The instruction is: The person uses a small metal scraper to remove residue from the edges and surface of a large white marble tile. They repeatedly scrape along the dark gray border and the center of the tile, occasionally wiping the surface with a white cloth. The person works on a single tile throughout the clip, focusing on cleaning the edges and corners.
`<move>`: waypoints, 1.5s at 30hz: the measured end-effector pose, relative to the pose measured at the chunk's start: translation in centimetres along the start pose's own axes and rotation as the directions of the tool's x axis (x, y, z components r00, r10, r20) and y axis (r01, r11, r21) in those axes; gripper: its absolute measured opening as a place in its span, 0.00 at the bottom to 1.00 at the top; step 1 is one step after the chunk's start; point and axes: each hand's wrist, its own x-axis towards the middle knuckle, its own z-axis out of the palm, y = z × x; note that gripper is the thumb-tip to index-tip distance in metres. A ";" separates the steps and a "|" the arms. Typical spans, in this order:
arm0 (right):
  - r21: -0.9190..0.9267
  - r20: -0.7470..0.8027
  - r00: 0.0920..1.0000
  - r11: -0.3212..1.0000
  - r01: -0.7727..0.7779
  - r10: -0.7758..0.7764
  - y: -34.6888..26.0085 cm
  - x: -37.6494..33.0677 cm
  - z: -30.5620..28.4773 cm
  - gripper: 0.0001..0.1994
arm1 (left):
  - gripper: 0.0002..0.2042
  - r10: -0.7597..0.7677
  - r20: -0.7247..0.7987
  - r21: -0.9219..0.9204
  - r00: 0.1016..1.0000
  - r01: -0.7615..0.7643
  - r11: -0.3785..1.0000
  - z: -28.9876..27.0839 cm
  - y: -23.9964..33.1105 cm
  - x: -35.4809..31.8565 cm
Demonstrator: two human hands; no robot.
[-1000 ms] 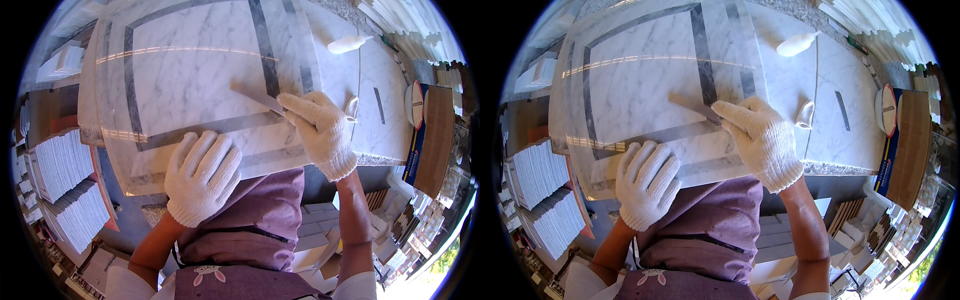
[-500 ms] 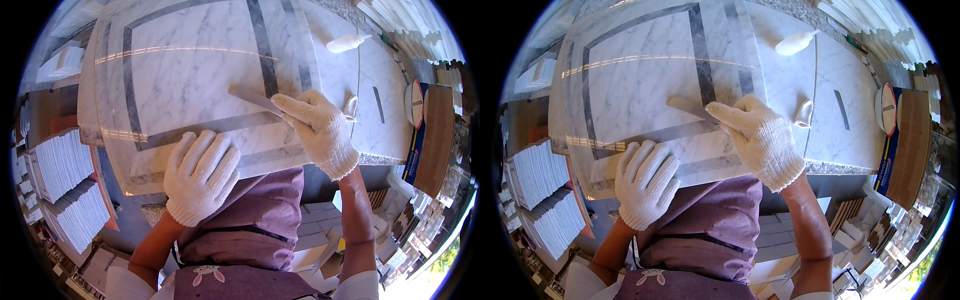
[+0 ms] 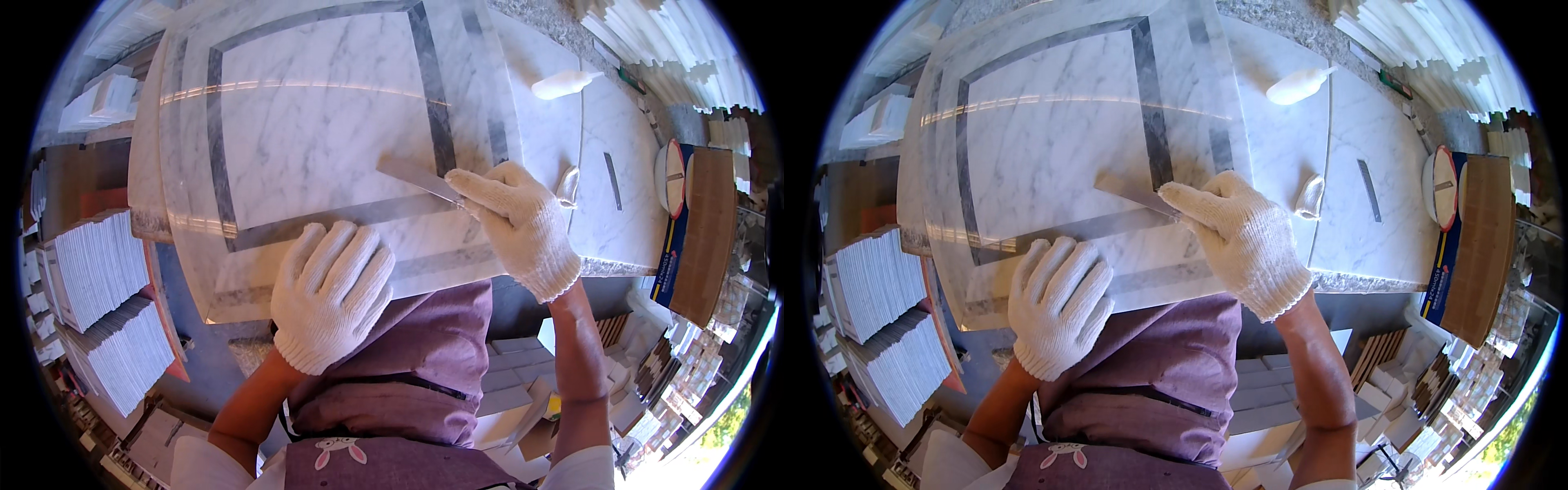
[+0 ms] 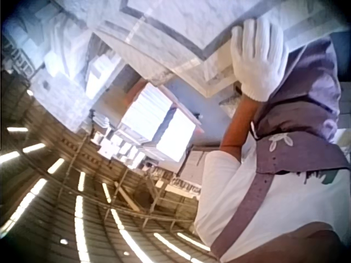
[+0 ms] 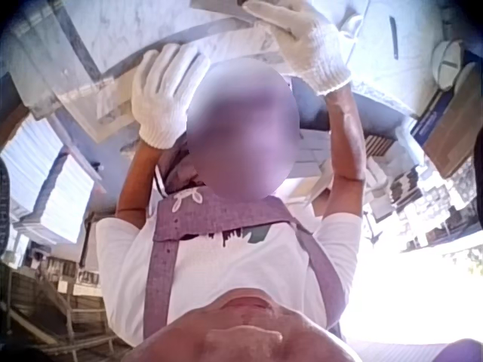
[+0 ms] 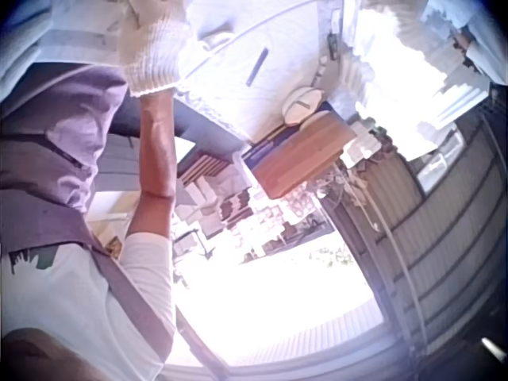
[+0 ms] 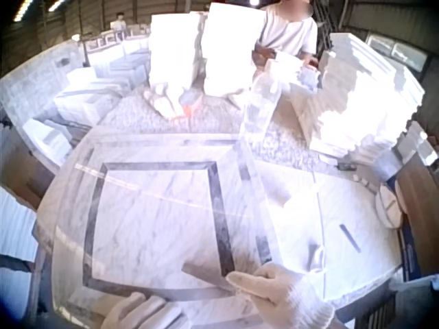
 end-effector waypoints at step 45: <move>0.096 -0.218 0.940 0.965 -0.246 0.261 -1.8 -2.7 1.4 0.17 | 0.18 -0.010 0.018 -0.007 1.000 0.010 1.000 0.1 0.0 -0.1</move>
